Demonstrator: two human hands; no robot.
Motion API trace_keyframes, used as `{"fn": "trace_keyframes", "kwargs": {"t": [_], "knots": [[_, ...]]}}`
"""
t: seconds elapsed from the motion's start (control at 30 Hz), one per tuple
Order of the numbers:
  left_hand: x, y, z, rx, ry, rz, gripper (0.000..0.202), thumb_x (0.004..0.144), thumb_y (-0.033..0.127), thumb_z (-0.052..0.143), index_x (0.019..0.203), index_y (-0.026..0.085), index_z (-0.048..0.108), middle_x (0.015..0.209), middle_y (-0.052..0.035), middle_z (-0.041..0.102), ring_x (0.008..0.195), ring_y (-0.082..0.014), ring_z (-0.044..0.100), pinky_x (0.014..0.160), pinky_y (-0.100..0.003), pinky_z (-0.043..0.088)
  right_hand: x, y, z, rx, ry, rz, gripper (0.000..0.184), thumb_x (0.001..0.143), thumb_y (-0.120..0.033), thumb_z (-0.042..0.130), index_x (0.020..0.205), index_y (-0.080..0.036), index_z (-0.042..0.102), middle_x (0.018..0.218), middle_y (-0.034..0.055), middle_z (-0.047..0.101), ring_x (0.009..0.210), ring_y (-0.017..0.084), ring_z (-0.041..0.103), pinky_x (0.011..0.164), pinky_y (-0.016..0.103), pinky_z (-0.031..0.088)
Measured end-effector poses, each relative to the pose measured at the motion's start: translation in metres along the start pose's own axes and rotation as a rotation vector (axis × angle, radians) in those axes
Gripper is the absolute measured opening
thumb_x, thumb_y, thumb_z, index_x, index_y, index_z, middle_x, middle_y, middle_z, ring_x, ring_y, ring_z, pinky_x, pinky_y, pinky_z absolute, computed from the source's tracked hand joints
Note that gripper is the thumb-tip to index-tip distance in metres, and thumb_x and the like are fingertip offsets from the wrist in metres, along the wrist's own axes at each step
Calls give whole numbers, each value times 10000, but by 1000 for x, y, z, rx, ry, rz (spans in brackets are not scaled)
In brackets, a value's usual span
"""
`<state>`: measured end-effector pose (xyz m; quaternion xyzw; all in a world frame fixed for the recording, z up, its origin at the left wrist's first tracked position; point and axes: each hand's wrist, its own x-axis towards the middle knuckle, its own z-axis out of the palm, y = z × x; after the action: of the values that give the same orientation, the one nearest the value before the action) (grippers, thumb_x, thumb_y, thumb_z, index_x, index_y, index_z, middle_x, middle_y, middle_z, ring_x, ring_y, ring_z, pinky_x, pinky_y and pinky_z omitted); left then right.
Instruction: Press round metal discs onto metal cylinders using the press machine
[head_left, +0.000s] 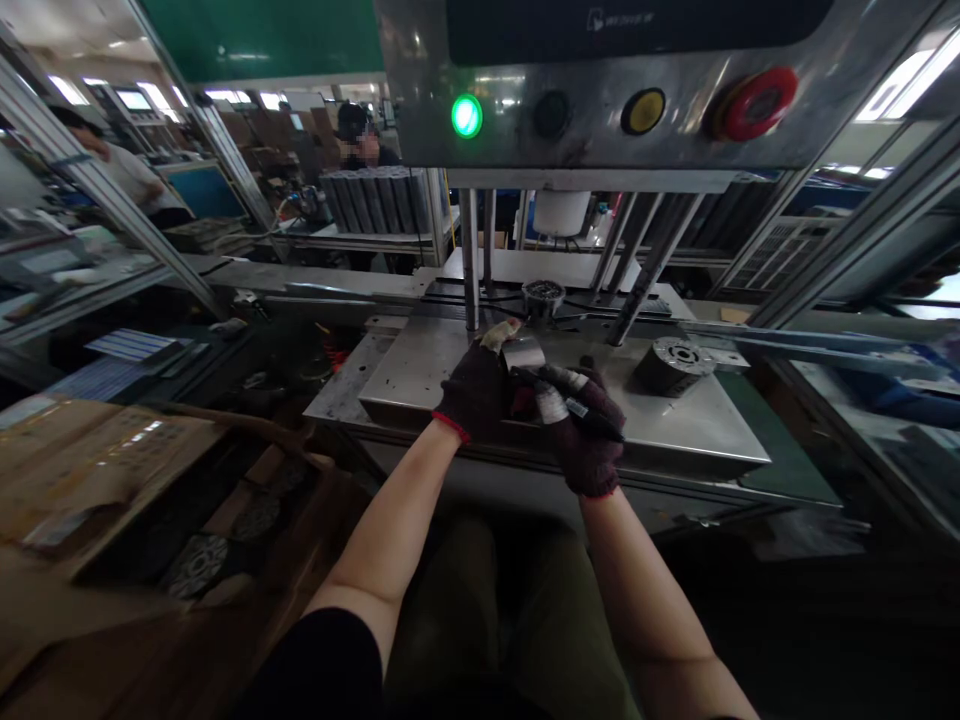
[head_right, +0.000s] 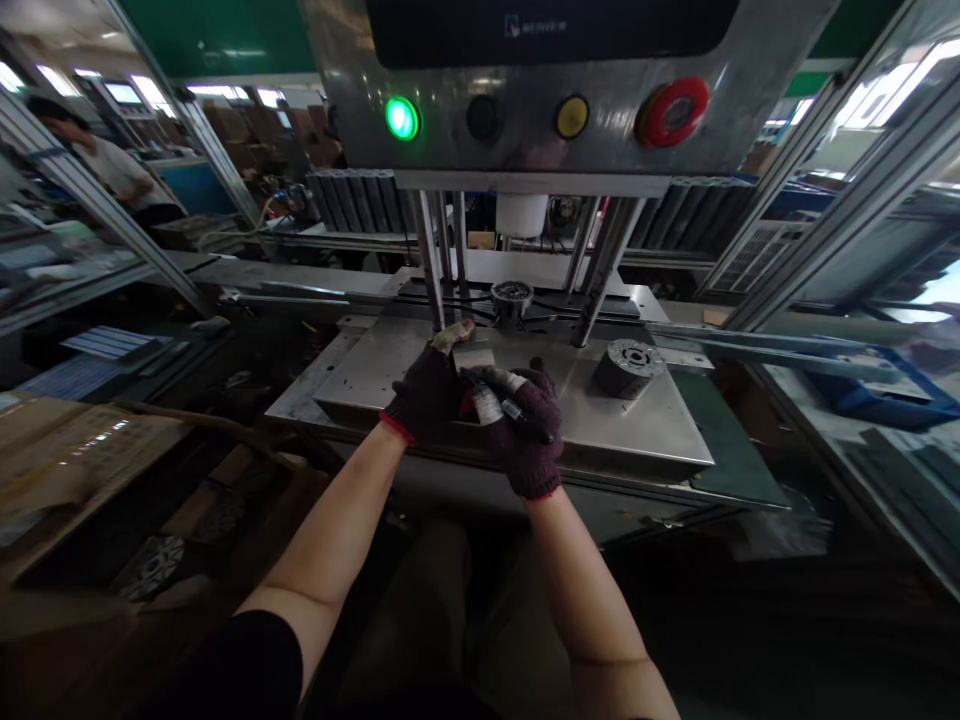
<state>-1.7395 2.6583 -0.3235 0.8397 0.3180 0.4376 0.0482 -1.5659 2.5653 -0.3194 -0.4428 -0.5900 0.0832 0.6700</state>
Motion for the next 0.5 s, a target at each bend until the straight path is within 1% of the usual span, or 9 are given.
{"fn": "trace_keyframes", "kwargs": {"t": [0.07, 0.13, 0.27, 0.4, 0.5], "knots": [[-1, -1, 0, 19, -3, 15, 725, 1001, 447, 744, 1599, 125, 492, 1621, -273, 608, 1549, -419, 597, 1307, -704, 492, 0, 2, 1, -12, 29, -17, 245, 950, -477, 808, 1023, -260, 896, 1004, 72, 855, 974, 290, 812, 1068, 554, 657], [-1, -1, -1, 39, -30, 23, 674, 1019, 462, 724, 1562, 113, 531, 1595, -278, 633, 1557, -420, 592, 1314, -709, 480, 0, 3, 1, -18, 51, -14, 237, 966, -462, 800, 1034, -256, 895, 1016, 74, 859, 970, 287, 818, 1064, 544, 661], [0, 1, -1, 34, -59, -4, 591, 1018, 465, 734, 1496, 139, 610, 1554, -251, 681, 1582, -398, 575, 1351, -683, 448, 1, 3, 3, 6, 55, -47, 204, 969, -424, 800, 1022, -249, 890, 994, 76, 862, 955, 289, 826, 1101, 557, 644], [1, 2, -2, 28, -46, -30, 596, 1015, 444, 749, 1520, 165, 599, 1552, -220, 691, 1585, -366, 579, 1364, -637, 454, 2, 2, 4, 9, 65, -50, 189, 962, -414, 802, 1000, -250, 887, 967, 65, 859, 920, 283, 829, 1150, 586, 613], [0, 3, -3, 43, -60, -9, 641, 1006, 429, 770, 1547, 148, 572, 1572, -232, 671, 1591, -377, 569, 1367, -635, 450, 2, 1, 4, 13, 49, -33, 206, 961, -413, 800, 1016, -236, 889, 982, 74, 862, 943, 284, 832, 1092, 553, 646]]}}
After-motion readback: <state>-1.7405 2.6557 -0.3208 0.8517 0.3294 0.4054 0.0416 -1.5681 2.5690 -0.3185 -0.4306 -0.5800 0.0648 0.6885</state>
